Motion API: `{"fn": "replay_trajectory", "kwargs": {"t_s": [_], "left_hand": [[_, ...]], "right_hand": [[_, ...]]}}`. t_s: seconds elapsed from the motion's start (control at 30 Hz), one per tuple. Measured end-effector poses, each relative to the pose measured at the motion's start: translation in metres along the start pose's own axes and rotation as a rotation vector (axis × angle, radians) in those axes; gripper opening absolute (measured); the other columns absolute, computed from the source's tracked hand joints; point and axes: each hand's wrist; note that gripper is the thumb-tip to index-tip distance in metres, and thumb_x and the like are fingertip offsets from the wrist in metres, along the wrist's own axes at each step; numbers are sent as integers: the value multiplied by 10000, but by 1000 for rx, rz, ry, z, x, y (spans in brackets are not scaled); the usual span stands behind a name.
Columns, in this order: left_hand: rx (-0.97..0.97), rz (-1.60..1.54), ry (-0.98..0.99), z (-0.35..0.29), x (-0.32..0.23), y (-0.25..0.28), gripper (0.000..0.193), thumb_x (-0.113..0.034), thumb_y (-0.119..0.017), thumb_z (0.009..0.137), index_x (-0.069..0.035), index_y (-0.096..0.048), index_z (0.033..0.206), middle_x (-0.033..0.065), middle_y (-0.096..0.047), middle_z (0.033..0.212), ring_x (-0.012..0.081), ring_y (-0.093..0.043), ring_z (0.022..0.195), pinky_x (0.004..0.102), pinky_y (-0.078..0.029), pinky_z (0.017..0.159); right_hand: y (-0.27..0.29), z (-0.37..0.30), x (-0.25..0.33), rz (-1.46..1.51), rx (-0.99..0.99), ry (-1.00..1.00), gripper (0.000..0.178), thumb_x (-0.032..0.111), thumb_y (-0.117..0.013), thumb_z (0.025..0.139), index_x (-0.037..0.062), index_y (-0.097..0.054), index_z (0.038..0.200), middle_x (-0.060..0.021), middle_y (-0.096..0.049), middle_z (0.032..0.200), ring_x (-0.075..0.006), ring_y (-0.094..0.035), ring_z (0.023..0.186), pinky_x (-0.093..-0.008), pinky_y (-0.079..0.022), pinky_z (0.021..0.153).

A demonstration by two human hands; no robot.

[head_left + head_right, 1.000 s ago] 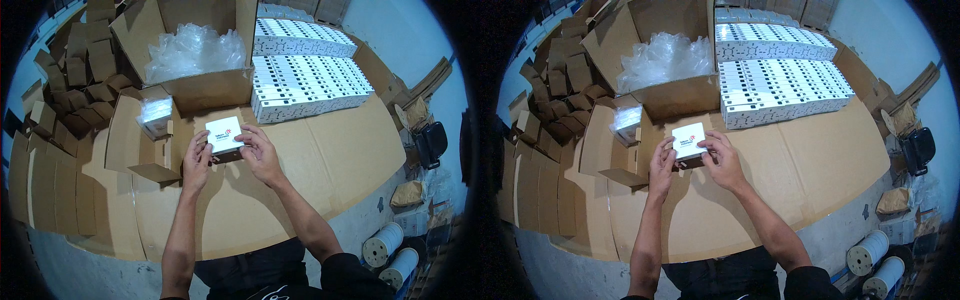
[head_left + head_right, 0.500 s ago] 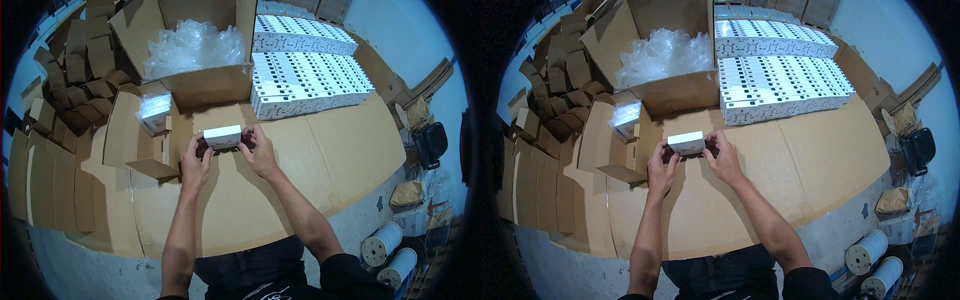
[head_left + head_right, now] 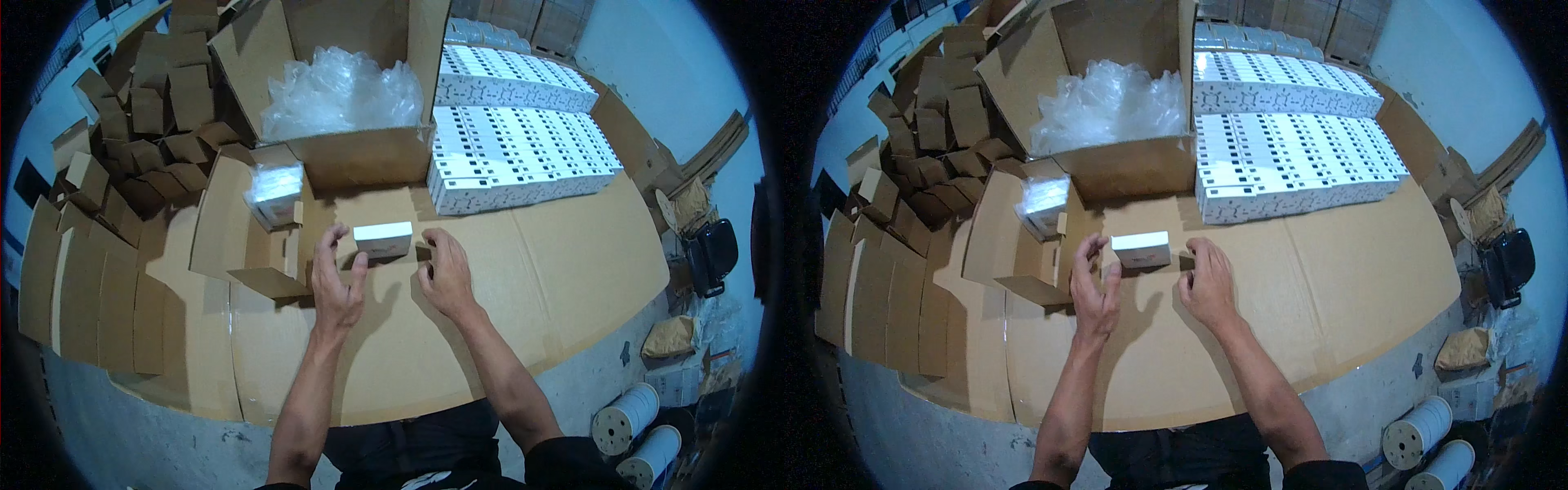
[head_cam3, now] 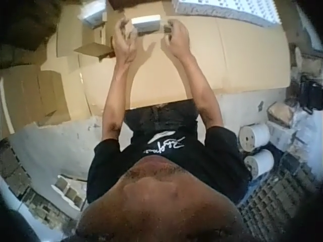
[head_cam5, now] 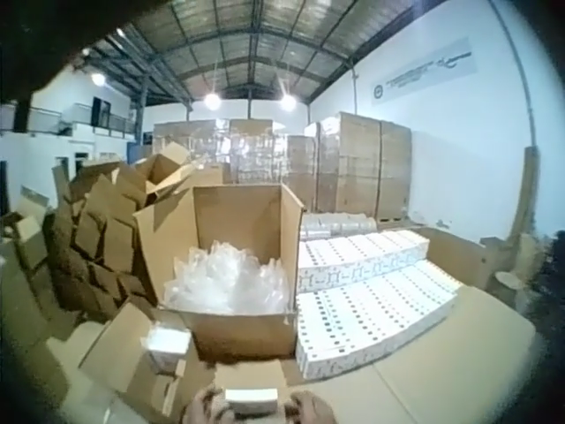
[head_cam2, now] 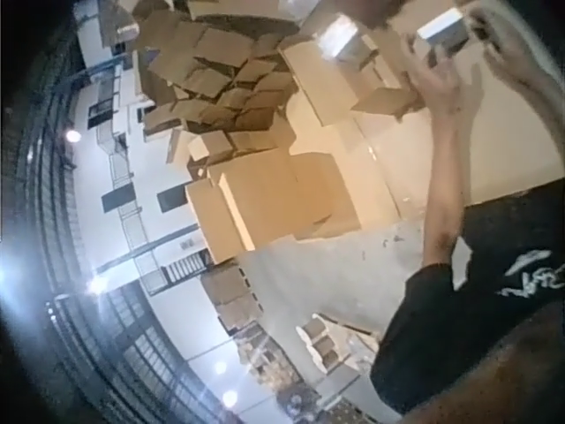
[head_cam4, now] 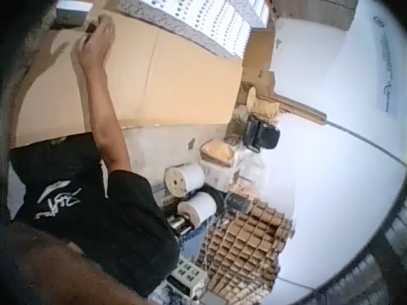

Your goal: Packing small product boxes into plastic bags and cardboard shipping boxes.

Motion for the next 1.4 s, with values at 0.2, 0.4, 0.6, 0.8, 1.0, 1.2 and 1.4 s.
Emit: {"fn": "replay_trajectory", "kwargs": {"t_s": [0.2, 0.4, 0.6, 0.8, 1.0, 1.2, 1.4], "left_hand": [[-115, 1, -191, 55, -51, -16, 268, -161, -617, 956, 35, -593, 1138, 190, -612, 1111, 357, -589, 1048, 442, -467, 952], [-110, 239, -96, 192, -48, -32, 260, -55, -639, 877, -11, -651, 1133, 201, -630, 1152, 366, -589, 1104, 461, -495, 942], [172, 814, -239, 315, 29, 17, 444, 111, -571, 774, -118, -705, 1130, 190, -616, 1218, 369, -589, 1167, 454, -479, 1035], [418, 891, -217, 346, 47, 49, 278, -9, -697, 815, -111, -713, 1073, 153, -639, 1228, 355, -574, 1208, 435, -482, 1035], [190, 661, -149, 343, 16, 48, 198, -123, -656, 900, 5, -653, 1051, 238, -698, 977, 445, -658, 969, 493, -524, 894], [-61, 399, -274, 321, -17, 60, 183, -122, -612, 927, 24, -639, 1035, 275, -687, 954, 474, -649, 962, 493, -517, 847], [-48, 203, -82, 259, -60, 66, 152, -111, -618, 969, 25, -618, 1036, 51, -651, 836, 105, -582, 775, 288, -485, 730]], "right_hand": [[-8, 4, -4, -181, 18, 55, 472, 55, -628, 750, -3, -514, 1205, -209, -553, 1264, -391, -498, 1234, -489, -372, 1066], [-1, 3, 0, -174, 34, 14, 418, 68, -637, 759, 10, -546, 1163, -200, -549, 1295, -372, -473, 1291, -503, -327, 1112], [-7, 1, 1, -150, 40, 39, 393, 78, -635, 757, 23, -557, 1138, -170, -554, 1280, -358, -479, 1285, -501, -323, 1112], [-6, 2, 4, -160, 26, 23, 398, 80, -632, 751, 26, -554, 1137, -165, -548, 1276, -350, -476, 1286, -508, -321, 1107], [-5, 3, -3, -158, 22, 12, 382, 87, -632, 755, 30, -554, 1125, -160, -551, 1278, -337, -481, 1282, -507, -318, 1108], [-6, 2, -3, -139, -18, 23, 388, 30, -634, 752, 33, -550, 1131, -156, -574, 1247, -329, -509, 1249, -475, -350, 1081], [-9, 0, -1, -88, 5, -49, 419, 86, -652, 752, 55, -551, 1158, -140, -597, 1172, -330, -551, 1144, -462, -378, 1042]]}}
Point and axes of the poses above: each hand's wrist, its own z-axis towards the middle knuckle, its own y-axis out of the back of the hand, x = y × z
